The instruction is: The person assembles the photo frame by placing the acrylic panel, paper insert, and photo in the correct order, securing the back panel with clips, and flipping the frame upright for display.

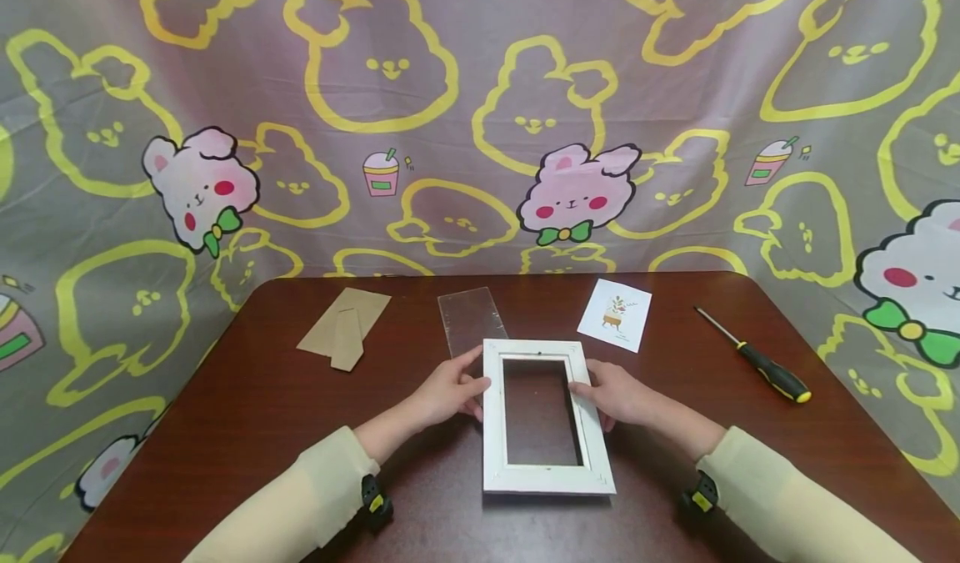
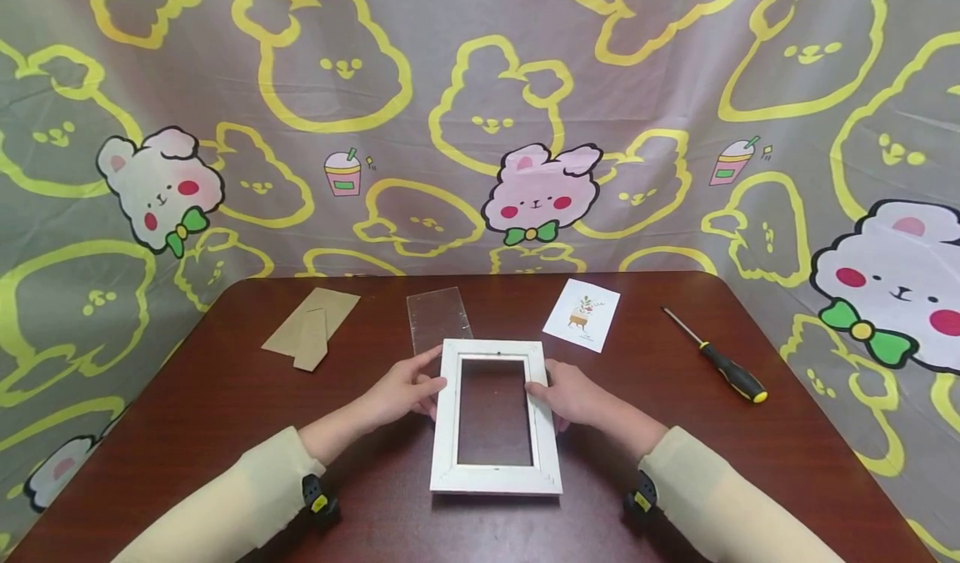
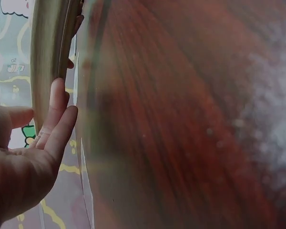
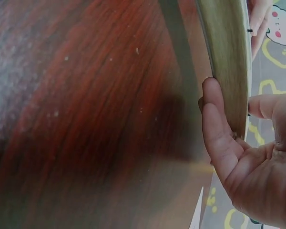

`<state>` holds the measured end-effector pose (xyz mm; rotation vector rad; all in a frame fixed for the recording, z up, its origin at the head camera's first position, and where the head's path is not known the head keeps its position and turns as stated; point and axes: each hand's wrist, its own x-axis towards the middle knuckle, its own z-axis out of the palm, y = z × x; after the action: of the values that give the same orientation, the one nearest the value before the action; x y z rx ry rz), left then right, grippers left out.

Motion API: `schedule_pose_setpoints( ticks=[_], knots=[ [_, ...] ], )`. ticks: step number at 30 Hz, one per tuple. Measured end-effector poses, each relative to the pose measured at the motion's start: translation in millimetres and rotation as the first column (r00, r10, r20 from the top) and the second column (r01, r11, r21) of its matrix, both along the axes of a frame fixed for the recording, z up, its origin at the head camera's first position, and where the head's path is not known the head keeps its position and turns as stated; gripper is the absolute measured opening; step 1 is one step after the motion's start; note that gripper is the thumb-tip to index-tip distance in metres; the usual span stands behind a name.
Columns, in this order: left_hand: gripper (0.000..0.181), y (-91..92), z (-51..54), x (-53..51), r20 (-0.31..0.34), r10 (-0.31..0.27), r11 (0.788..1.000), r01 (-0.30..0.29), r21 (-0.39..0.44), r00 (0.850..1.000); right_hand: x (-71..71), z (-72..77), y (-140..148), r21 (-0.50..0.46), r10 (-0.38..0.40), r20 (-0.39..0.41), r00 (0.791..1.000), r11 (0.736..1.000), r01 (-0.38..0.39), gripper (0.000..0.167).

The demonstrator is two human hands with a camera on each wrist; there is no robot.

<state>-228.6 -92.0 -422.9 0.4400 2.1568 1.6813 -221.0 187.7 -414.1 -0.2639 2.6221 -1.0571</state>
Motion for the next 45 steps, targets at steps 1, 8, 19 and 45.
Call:
schedule_pose_setpoints(
  ticks=[1,8,19,45],
  knots=[
    [0.063,0.7,-1.1,-0.5,0.001,0.000,1.000,0.000,-0.003,1.000,-0.3,-0.9,0.2,0.003,0.005,-0.002,1.000,1.000,-0.005,0.033],
    [0.065,4.6,-7.1,-0.9,0.031,-0.019,1.000,0.020,-0.023,0.999,-3.0,-5.2,1.6,0.027,0.023,-0.008,1.000,0.999,-0.023,0.034],
    [0.067,6.2,-9.8,-2.3,0.010,-0.047,0.996,0.048,-0.071,0.999,-6.2,-6.0,3.4,0.056,0.044,-0.006,0.999,0.998,-0.043,0.034],
    [0.070,6.5,-4.3,9.2,-0.116,-0.112,0.947,0.070,-0.315,0.987,1.1,-5.5,-0.1,0.086,0.057,0.001,0.998,0.995,-0.057,0.051]
  ],
)
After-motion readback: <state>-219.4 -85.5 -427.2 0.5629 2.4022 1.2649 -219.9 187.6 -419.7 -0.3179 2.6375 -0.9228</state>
